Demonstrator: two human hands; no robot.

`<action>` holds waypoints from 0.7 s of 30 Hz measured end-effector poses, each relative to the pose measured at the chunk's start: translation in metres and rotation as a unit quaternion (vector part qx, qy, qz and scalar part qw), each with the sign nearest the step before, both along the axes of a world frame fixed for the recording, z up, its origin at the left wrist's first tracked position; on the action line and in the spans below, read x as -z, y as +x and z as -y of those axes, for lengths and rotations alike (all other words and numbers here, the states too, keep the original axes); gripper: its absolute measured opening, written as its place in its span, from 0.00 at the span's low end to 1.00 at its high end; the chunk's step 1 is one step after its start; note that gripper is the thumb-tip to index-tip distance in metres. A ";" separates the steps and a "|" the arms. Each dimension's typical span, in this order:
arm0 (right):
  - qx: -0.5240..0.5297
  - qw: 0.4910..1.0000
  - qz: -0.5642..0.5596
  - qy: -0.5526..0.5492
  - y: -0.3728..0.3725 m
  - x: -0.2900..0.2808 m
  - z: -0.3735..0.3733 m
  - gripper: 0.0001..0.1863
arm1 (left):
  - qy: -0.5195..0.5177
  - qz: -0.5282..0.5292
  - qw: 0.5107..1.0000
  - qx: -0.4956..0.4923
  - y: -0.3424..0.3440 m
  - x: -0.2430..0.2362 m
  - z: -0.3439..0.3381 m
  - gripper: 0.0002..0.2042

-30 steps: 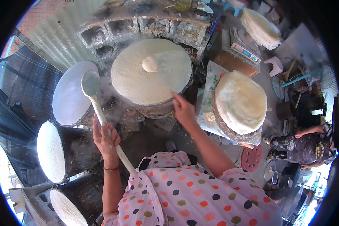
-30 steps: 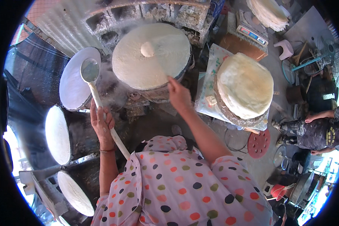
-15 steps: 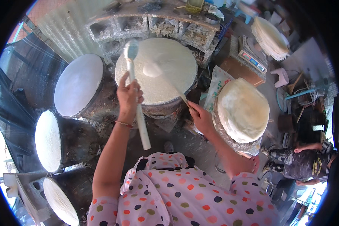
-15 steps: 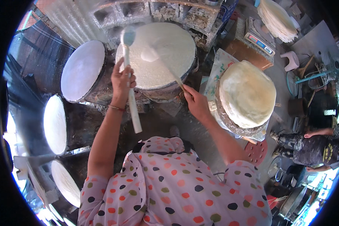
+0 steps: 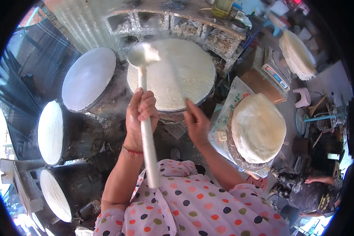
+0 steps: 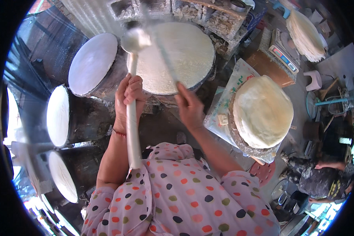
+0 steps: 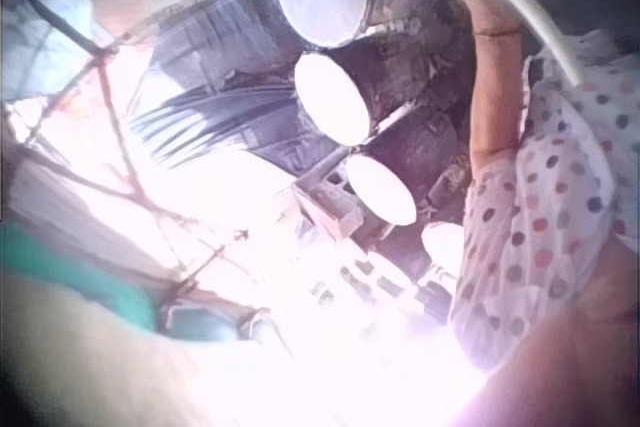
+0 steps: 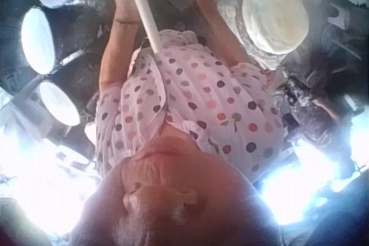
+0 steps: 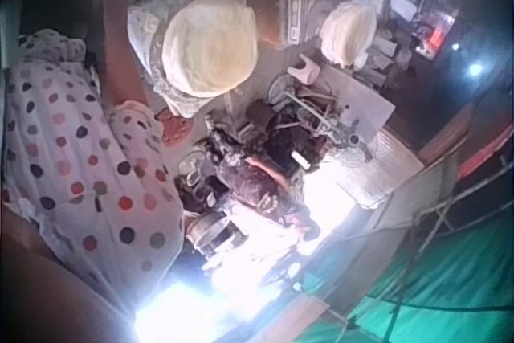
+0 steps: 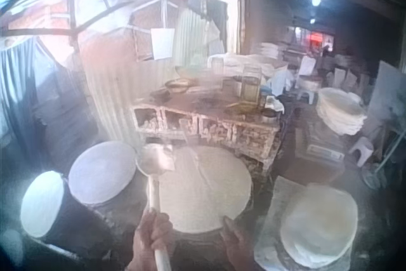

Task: The person ladles batter from a large metal bowl onto several hot round pans, spreads it into thin circles using a wooden spreader, and removes the cooked crepes with a spatula. The person stacks the finished crepes on a nearby tray.

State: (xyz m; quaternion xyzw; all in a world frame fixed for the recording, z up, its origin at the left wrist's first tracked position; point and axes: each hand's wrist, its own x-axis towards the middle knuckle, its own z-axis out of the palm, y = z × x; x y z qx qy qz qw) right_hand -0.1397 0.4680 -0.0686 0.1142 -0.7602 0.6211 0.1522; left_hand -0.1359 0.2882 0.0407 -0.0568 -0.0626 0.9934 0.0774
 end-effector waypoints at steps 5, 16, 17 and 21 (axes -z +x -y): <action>0.006 0.954 -0.005 0.299 -0.036 -0.013 -0.072 0.22 | -0.021 0.005 0.999 -0.039 0.009 -0.010 0.001 0.10; -0.091 0.943 0.272 0.169 -0.017 0.013 -0.032 0.22 | 0.041 0.052 0.997 -0.038 0.056 0.013 0.062 0.11; -0.120 0.940 0.285 0.142 0.005 0.018 -0.026 0.23 | -0.012 0.074 0.995 -0.065 0.062 0.017 0.071 0.11; -0.051 0.929 0.364 0.034 0.044 0.033 -0.015 0.24 | -0.043 0.083 0.981 -0.167 0.082 0.018 0.117 0.04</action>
